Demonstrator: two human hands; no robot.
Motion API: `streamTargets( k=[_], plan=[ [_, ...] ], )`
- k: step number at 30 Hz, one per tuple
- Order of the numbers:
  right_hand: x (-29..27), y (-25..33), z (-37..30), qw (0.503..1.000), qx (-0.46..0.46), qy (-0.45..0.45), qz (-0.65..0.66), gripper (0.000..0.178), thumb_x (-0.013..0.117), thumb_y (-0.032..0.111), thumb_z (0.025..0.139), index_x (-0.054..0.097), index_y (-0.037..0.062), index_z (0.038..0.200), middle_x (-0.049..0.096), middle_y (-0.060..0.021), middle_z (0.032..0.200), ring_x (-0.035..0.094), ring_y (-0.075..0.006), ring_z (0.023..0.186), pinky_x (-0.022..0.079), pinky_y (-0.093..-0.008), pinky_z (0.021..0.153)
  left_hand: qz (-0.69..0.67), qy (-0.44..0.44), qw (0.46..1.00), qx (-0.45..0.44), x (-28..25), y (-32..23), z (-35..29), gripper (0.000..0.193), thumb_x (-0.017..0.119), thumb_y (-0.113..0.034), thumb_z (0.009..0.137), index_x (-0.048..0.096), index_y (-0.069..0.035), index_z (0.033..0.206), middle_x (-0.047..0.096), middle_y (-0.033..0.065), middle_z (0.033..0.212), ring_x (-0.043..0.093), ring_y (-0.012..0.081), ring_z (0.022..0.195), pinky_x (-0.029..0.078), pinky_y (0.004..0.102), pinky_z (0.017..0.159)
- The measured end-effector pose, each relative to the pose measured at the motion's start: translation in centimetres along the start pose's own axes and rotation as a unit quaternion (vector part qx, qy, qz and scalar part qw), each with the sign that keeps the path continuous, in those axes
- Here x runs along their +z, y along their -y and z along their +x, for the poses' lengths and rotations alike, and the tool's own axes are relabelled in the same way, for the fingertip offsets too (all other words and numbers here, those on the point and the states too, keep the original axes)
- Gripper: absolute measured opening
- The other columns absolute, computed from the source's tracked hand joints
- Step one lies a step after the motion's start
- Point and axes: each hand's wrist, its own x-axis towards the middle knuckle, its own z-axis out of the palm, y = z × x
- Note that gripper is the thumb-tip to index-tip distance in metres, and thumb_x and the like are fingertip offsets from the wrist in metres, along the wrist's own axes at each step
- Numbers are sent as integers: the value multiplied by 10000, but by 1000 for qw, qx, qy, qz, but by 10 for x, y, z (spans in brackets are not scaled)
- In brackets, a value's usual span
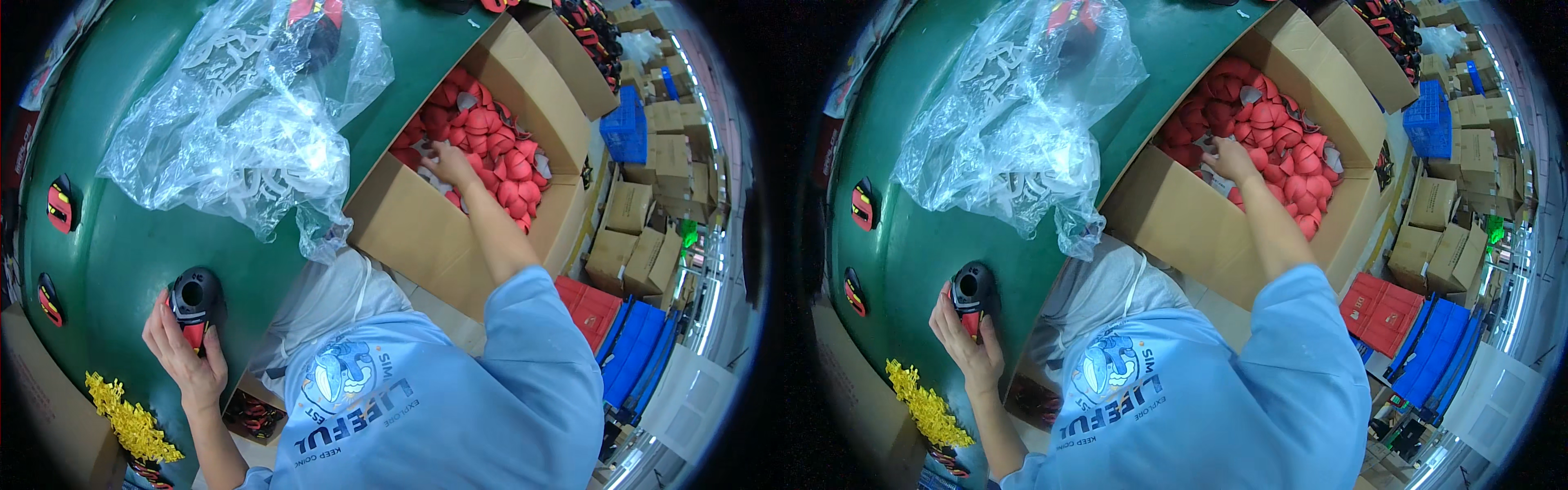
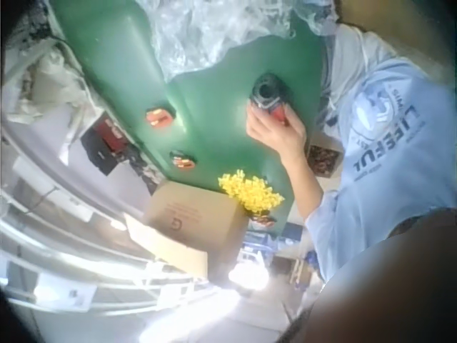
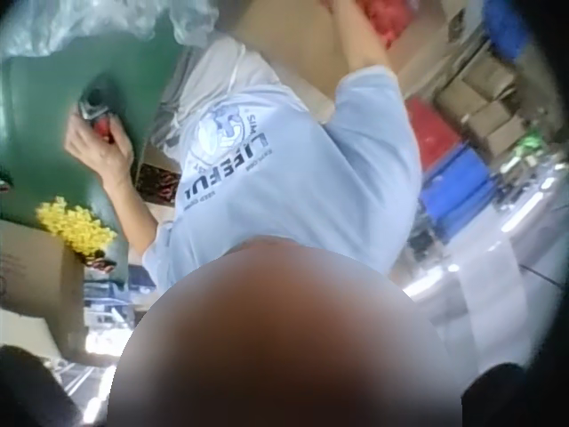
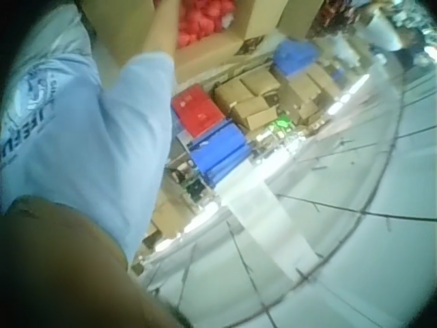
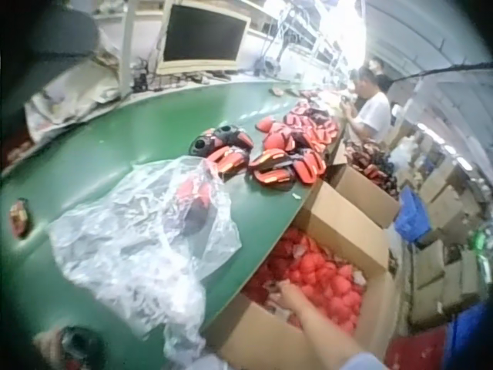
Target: The person assembles components of an electronic device by hand, joining a pink plastic housing to a black electronic base with yellow clips.
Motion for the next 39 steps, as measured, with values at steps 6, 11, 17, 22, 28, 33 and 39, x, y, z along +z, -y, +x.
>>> streamTargets(
  k=[6, 11, 17, 22, 28, 33, 39],
  plan=[
    [5, -9, 7, 992, 13, 67, -107, 359, 754, 320, 966, 745, -8, 1110, 792, -175, 977, 768, -323, 898, 596, -446, 826, 24, 21, 999, -17, 0, 1, -1, 689, 645, -94, 968, 403, 47, 1597, 525, 269, 1550, 509, 470, 1344, 374, 551, 1171],
    [-30, -11, -30, 945, 149, 28, 290, 239, 668, 228, 1059, 719, 9, 1139, 735, -14, 981, 632, -93, 888, 541, -307, 802, 24, 14, 999, -21, -3, -2, -2, 660, 644, -111, 979, 429, 43, 1584, 526, 268, 1543, 513, 470, 1341, 382, 553, 1161],
    [-13, 20, 5, 997, -68, -41, 7, 443, 766, 353, 928, 732, -1, 1192, 765, -218, 1104, 732, -418, 1051, 593, -463, 915, 11, 16, 1000, -7, 0, 0, 6, 679, 654, -103, 972, 415, 42, 1591, 528, 268, 1542, 522, 461, 1326, 388, 550, 1153],
    [-27, 34, 5, 998, -6, 44, 42, 278, 679, 251, 983, 774, 40, 1136, 786, -181, 1118, 761, -382, 994, 597, -464, 883, -25, -46, 998, -30, 1, 0, 1, 751, 730, -102, 887, 444, 44, 1566, 603, 241, 1456, 555, 445, 1279, 414, 525, 1135],
    [-184, 122, -82, 929, -25, -149, 337, 172, 583, 67, 1108, 639, 40, 1267, 658, -57, 1163, 615, -136, 1107, 513, -309, 971, -76, -61, 995, -37, 0, -7, 15, 801, 845, -94, 744, 555, -1, 1485, 648, 207, 1375, 598, 415, 1182, 511, 483, 1013],
    [-107, 330, -88, 815, -313, -60, 483, 346, 693, 46, 1042, 618, 3, 1377, 723, -121, 1208, 681, -201, 1061, 554, -351, 999, -76, -73, 994, -26, 9, -4, 11, 815, 892, -133, 761, 521, 15, 1471, 638, 225, 1442, 636, 428, 1191, 503, 505, 1032],
    [-68, 413, -62, 892, -356, 170, 219, 332, 822, 96, 929, 783, 74, 1258, 746, -116, 1084, 690, -230, 961, 555, -350, 844, -127, -109, 985, -30, 8, -4, 6, 860, 917, -124, 737, 509, 11, 1482, 639, 218, 1447, 649, 399, 1189, 512, 497, 1036]
  ],
)
